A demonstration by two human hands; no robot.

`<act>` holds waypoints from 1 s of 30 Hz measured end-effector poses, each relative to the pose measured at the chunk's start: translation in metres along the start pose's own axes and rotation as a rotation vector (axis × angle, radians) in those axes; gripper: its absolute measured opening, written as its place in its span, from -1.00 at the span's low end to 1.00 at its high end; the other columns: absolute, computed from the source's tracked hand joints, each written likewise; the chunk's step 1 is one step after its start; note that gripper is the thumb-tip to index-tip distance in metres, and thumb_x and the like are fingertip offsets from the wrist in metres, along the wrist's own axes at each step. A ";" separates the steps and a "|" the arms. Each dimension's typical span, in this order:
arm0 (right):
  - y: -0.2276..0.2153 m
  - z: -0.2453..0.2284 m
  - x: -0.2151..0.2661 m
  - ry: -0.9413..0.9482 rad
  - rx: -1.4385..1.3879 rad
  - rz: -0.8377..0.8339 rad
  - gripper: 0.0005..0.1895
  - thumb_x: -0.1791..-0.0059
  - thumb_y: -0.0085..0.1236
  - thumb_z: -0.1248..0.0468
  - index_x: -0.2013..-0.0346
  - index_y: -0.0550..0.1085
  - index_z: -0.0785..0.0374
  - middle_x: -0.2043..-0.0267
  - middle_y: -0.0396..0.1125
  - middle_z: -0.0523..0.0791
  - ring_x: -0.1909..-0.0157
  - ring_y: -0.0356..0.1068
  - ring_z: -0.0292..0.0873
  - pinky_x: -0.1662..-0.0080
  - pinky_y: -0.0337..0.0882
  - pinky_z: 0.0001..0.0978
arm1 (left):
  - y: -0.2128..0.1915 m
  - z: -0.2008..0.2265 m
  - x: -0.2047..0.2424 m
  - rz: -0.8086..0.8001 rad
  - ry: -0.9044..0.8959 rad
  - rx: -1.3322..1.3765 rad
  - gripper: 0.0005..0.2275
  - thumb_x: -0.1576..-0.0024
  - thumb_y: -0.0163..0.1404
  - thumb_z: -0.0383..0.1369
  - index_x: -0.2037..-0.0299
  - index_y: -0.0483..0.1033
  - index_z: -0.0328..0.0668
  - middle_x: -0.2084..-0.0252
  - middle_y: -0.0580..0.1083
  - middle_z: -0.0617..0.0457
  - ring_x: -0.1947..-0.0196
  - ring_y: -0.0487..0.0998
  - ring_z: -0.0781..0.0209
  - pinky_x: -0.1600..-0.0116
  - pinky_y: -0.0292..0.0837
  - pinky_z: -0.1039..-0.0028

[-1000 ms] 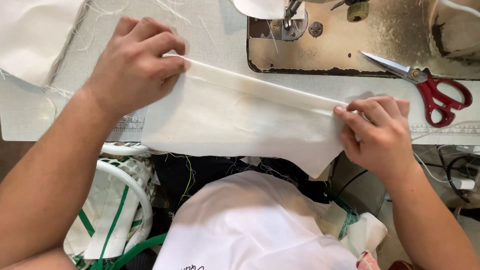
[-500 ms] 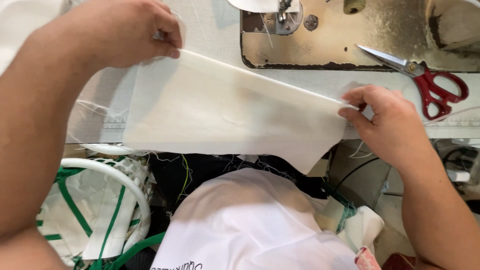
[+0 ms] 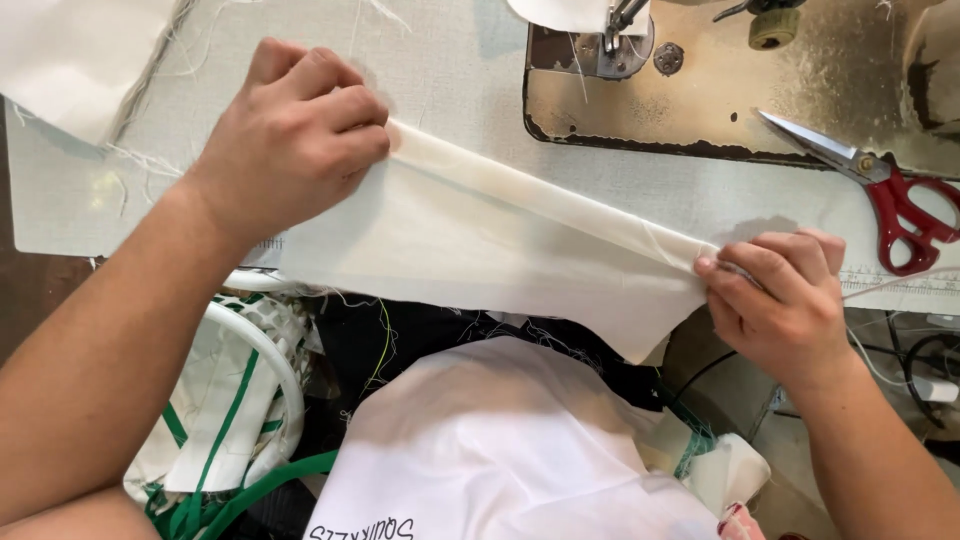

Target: Folding the edges of white fabric strips and aligning them under an industrial sewing machine needle.

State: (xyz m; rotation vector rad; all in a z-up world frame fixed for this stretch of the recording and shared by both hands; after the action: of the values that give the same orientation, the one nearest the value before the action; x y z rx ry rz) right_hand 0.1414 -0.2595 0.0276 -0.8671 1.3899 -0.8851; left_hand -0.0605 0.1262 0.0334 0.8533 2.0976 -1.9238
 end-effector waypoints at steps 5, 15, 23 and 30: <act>0.011 -0.015 0.010 -0.064 -0.004 -0.169 -0.68 0.05 0.28 0.12 0.03 0.66 0.10 -0.17 0.57 -0.19 -0.27 0.44 -0.01 -0.28 0.04 -0.01 | 0.000 0.022 -0.008 -0.119 -0.150 -0.481 -0.88 -0.33 0.27 -0.24 0.26 0.65 0.20 0.27 0.61 0.47 -0.08 0.46 0.29 -0.20 0.08 0.37; 0.091 -0.120 0.013 0.036 -0.580 -0.447 -0.86 -0.07 0.15 0.27 0.15 0.63 0.14 0.23 0.46 -0.18 0.21 0.39 -0.02 0.10 0.28 -0.15 | 0.065 0.119 -0.080 -0.482 -0.267 0.079 -0.21 -0.33 -0.37 0.30 -0.42 0.21 -0.33 -0.45 0.18 -0.18 -0.41 0.15 -0.17 -0.44 0.07 -0.10; 0.027 -0.024 -0.084 0.211 -0.062 -0.039 -0.73 -0.19 0.17 0.10 -0.11 0.58 0.14 -0.27 0.48 -0.16 -0.26 0.38 0.02 -0.18 0.16 -0.05 | 0.067 0.116 -0.086 -0.232 -0.180 0.163 -0.28 -0.35 -0.28 0.29 -0.26 0.47 -0.29 -0.45 0.34 -0.16 -0.47 0.26 -0.28 -0.45 0.11 -0.24; 0.058 -0.002 -0.105 0.238 -0.195 -0.366 -0.24 -0.19 -0.12 -0.24 -0.51 0.27 0.19 -0.64 0.06 -0.10 -0.68 -0.27 0.18 -0.40 -0.57 0.56 | 0.069 0.096 -0.091 -0.280 -0.178 0.271 -0.29 -0.34 -0.23 0.25 -0.37 0.34 -0.27 -0.55 0.24 -0.12 -0.56 0.15 -0.12 -0.48 -0.18 -0.39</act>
State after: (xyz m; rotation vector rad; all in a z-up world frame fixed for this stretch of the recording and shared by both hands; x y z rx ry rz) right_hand 0.1409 -0.1402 0.0203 -1.2220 1.5684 -1.1739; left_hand 0.0261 0.0084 0.0039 0.4235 1.9667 -2.3686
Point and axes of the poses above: each hand's wrist, its own x-axis away from the middle knuckle, its own y-axis out of the palm, z = x × y, the point moved 4 cm from there along -x, towards the middle knuckle
